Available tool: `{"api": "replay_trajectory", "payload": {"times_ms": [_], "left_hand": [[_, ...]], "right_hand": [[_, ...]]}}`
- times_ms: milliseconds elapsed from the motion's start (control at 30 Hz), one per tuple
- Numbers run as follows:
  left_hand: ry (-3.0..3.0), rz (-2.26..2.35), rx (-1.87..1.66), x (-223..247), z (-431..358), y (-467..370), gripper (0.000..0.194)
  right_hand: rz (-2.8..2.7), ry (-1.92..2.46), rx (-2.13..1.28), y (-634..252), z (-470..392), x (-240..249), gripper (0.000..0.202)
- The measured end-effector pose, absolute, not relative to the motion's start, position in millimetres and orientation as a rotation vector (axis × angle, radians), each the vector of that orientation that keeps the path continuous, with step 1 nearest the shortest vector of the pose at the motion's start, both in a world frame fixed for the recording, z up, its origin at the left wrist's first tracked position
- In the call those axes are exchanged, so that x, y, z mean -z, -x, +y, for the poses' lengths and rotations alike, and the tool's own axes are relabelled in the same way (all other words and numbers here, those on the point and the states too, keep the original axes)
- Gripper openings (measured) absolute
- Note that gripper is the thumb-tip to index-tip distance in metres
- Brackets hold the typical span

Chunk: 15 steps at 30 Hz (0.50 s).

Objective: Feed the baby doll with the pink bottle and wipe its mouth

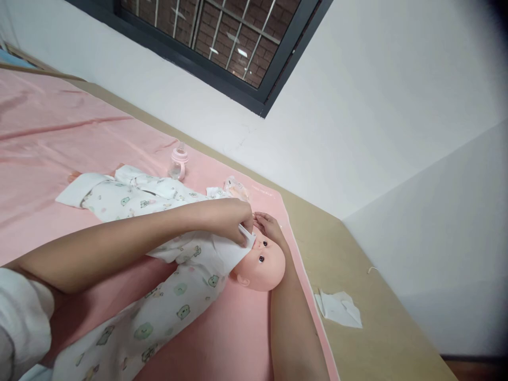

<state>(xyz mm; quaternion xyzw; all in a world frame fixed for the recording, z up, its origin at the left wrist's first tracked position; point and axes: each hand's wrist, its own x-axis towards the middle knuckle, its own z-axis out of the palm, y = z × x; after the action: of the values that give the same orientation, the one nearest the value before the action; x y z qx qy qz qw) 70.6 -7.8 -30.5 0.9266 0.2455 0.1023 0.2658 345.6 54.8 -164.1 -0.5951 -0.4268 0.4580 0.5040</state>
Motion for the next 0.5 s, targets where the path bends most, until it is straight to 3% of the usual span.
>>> {"api": "replay_trajectory", "payload": {"times_ms": [233, 400, 500], "left_hand": [[-2.531, 0.695, -0.326, 36.5, -10.1, -74.2, 0.009], [-2.559, 0.762, -0.377, 37.9, -8.9, -73.6, 0.02], [-2.553, 0.743, -0.399, 38.2, -6.7, -74.0, 0.01]], "right_hand": [[-1.021, 1.449, -1.107, -343.7, 54.1, 161.9, 0.013], [-1.023, 1.45, -1.118, -343.4, 53.4, 161.0, 0.014], [-1.025, 1.447, -1.124, -343.2, 53.4, 161.0, 0.015]]}}
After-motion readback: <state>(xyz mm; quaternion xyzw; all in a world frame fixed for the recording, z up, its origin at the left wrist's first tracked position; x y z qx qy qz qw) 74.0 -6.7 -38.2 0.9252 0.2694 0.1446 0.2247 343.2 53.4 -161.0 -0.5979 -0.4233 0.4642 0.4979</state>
